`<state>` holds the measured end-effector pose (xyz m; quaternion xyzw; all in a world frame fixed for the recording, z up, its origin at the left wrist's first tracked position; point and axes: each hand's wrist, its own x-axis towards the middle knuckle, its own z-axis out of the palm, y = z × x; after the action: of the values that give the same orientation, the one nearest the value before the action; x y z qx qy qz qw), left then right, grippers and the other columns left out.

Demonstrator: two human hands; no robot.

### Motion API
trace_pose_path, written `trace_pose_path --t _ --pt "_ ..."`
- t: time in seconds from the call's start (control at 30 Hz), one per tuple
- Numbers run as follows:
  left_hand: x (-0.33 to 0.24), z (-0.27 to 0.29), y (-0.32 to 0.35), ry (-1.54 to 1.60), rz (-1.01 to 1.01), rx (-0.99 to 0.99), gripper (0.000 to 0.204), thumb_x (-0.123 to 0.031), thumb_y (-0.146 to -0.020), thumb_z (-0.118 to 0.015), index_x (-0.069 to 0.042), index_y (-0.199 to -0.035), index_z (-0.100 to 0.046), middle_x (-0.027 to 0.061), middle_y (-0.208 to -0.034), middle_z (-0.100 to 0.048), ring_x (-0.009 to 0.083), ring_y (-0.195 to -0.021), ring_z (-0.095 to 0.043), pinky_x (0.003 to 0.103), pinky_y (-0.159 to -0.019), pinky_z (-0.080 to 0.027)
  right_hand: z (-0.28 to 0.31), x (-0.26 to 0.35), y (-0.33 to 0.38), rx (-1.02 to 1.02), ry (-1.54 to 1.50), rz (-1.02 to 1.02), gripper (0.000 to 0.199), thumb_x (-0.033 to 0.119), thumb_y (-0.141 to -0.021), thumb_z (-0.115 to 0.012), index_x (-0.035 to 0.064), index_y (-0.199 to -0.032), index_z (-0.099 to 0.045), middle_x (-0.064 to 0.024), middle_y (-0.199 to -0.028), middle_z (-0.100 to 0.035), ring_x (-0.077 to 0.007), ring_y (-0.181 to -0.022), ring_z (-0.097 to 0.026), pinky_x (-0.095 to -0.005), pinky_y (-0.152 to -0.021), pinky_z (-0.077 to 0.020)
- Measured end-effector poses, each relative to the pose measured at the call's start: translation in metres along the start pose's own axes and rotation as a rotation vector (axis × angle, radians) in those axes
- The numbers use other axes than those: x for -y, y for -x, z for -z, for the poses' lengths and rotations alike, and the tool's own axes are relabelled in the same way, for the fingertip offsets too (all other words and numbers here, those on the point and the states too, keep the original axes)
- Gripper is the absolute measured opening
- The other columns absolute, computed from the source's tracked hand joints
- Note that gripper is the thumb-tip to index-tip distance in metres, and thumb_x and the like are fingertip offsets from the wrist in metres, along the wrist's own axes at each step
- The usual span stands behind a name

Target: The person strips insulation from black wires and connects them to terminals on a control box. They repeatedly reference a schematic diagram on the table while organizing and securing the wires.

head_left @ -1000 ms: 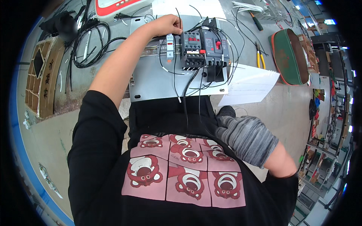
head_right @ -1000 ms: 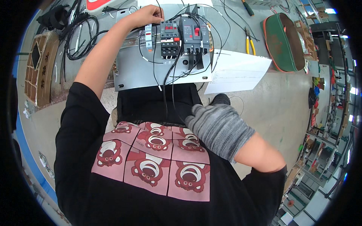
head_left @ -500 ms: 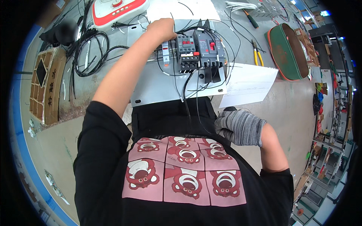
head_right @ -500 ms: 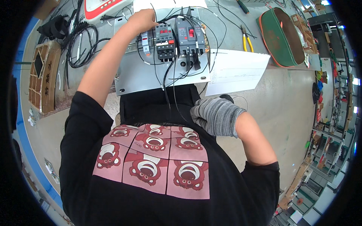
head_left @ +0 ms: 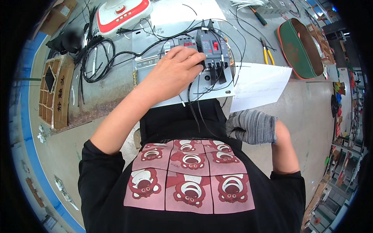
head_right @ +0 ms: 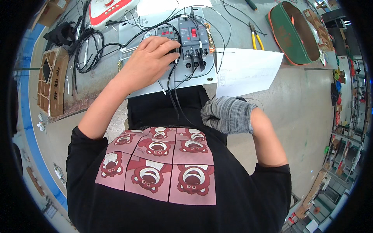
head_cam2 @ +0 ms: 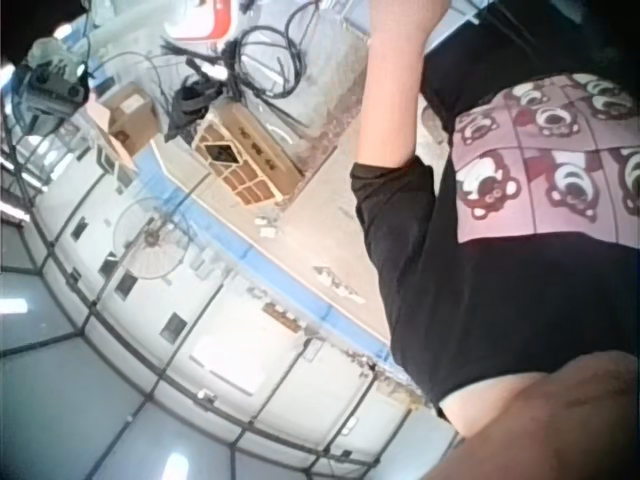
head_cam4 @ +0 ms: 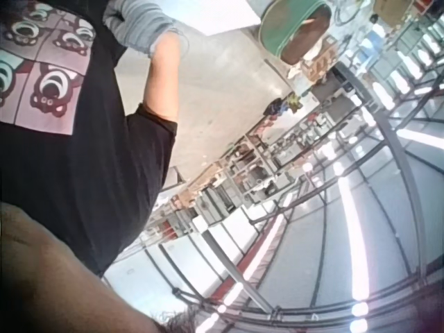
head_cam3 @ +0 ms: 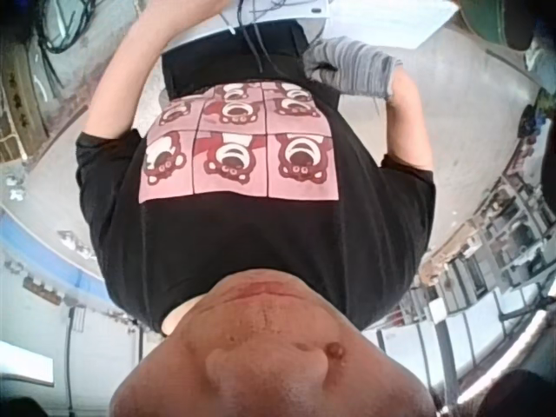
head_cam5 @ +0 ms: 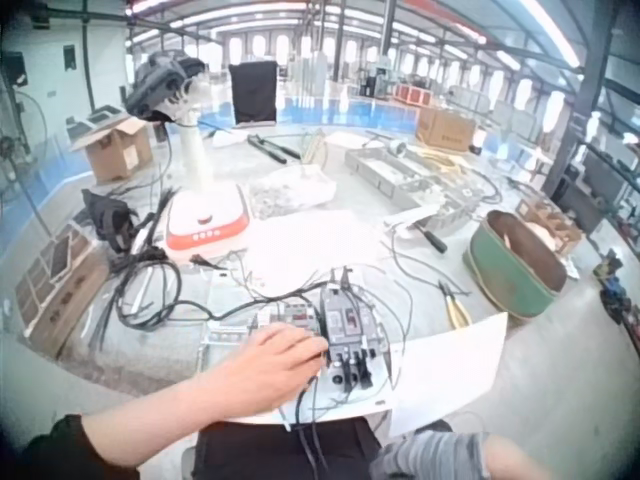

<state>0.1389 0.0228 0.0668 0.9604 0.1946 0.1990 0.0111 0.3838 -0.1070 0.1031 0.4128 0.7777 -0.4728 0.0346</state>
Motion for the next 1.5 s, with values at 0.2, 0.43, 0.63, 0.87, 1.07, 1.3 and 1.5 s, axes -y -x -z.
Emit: trace_pose_path --t 0.2,0.43,0.63,0.87,1.07,1.3,1.5 --pt "-0.005 -0.018 -0.018 -0.373 -0.180 0.189 0.020 -0.015 -0.069 -0.063 -0.010 -0.087 -0.069 -0.0015 -0.110 -0.057 0.0172 -0.112 -0.046 0.031 -0.103 -0.031 0.016 0.005 0.013 -0.090 -0.078 -0.036 0.012 0.006 -0.077 -0.063 0.0009 -0.088 -0.066 -0.0149 -0.084 -0.066 -0.0312 -0.080 -0.063 -0.0360 -0.074 -0.0512" --pt "-0.024 -0.045 -0.015 -0.720 -0.269 0.367 0.023 -0.020 -0.071 -0.058 -0.005 -0.084 -0.071 0.0016 -0.092 -0.064 0.0223 -0.113 -0.044 0.036 -0.108 -0.024 0.056 0.020 0.022 -0.316 0.007 0.054 0.015 0.007 -0.077 -0.065 -0.0013 -0.090 -0.065 -0.0157 -0.082 -0.065 -0.0311 -0.077 -0.063 -0.0350 -0.071 -0.0511" --pt "-0.033 -0.047 -0.007 -0.689 -0.219 0.380 0.032 -0.028 -0.080 -0.054 -0.002 -0.093 -0.068 0.0104 -0.102 -0.064 0.0269 -0.126 -0.038 0.041 -0.114 -0.013 0.088 0.028 0.010 -0.389 0.183 0.125 0.012 0.006 -0.081 -0.067 -0.0023 -0.088 -0.062 -0.0128 -0.078 -0.062 -0.0264 -0.071 -0.060 -0.0330 -0.066 -0.0490" --pt "-0.044 -0.043 -0.009 -0.406 -0.004 0.448 0.047 -0.039 -0.092 -0.044 0.002 -0.090 -0.066 0.0166 -0.106 -0.063 0.0296 -0.130 -0.035 0.046 -0.117 -0.004 0.119 0.028 -0.021 -0.439 0.211 0.130 0.013 0.007 -0.084 -0.066 -0.0025 -0.092 -0.062 -0.0128 -0.077 -0.062 -0.0241 -0.069 -0.060 -0.0305 -0.067 -0.0497" --pt "-0.041 -0.060 -0.004 -0.425 0.086 0.189 0.028 -0.025 -0.085 -0.050 -0.004 -0.087 -0.068 0.0081 -0.088 -0.065 0.0278 -0.124 -0.040 0.047 -0.117 -0.002 0.144 0.040 -0.035 -0.648 0.594 0.205 0.016 0.008 -0.083 -0.066 -0.0023 -0.096 -0.064 -0.0148 -0.084 -0.066 -0.0241 -0.077 -0.065 -0.0312 -0.072 -0.0523" --pt "-0.042 -0.071 -0.010 -0.355 0.191 0.082 0.014 -0.013 -0.078 -0.053 -0.002 -0.085 -0.058 0.0080 -0.082 -0.062 0.0203 -0.110 -0.050 0.044 -0.117 -0.007 0.153 0.027 -0.068 -0.924 0.847 0.062 0.013 0.013 -0.083 -0.065 0.0018 -0.090 -0.064 -0.0148 -0.083 -0.065 -0.0312 -0.079 -0.063 -0.0370 -0.075 -0.0512" --pt "-0.046 -0.068 -0.012 -0.425 0.256 0.094 0.012 -0.014 -0.079 -0.057 -0.004 -0.085 -0.057 0.0065 -0.079 -0.058 0.0190 -0.109 -0.050 0.042 -0.116 -0.012 0.114 0.036 -0.081 -0.948 0.698 0.039 0.014 0.014 -0.080 -0.069 0.0025 -0.086 -0.063 -0.0131 -0.080 -0.065 -0.0301 -0.074 -0.063 -0.0358 -0.069 -0.0513"
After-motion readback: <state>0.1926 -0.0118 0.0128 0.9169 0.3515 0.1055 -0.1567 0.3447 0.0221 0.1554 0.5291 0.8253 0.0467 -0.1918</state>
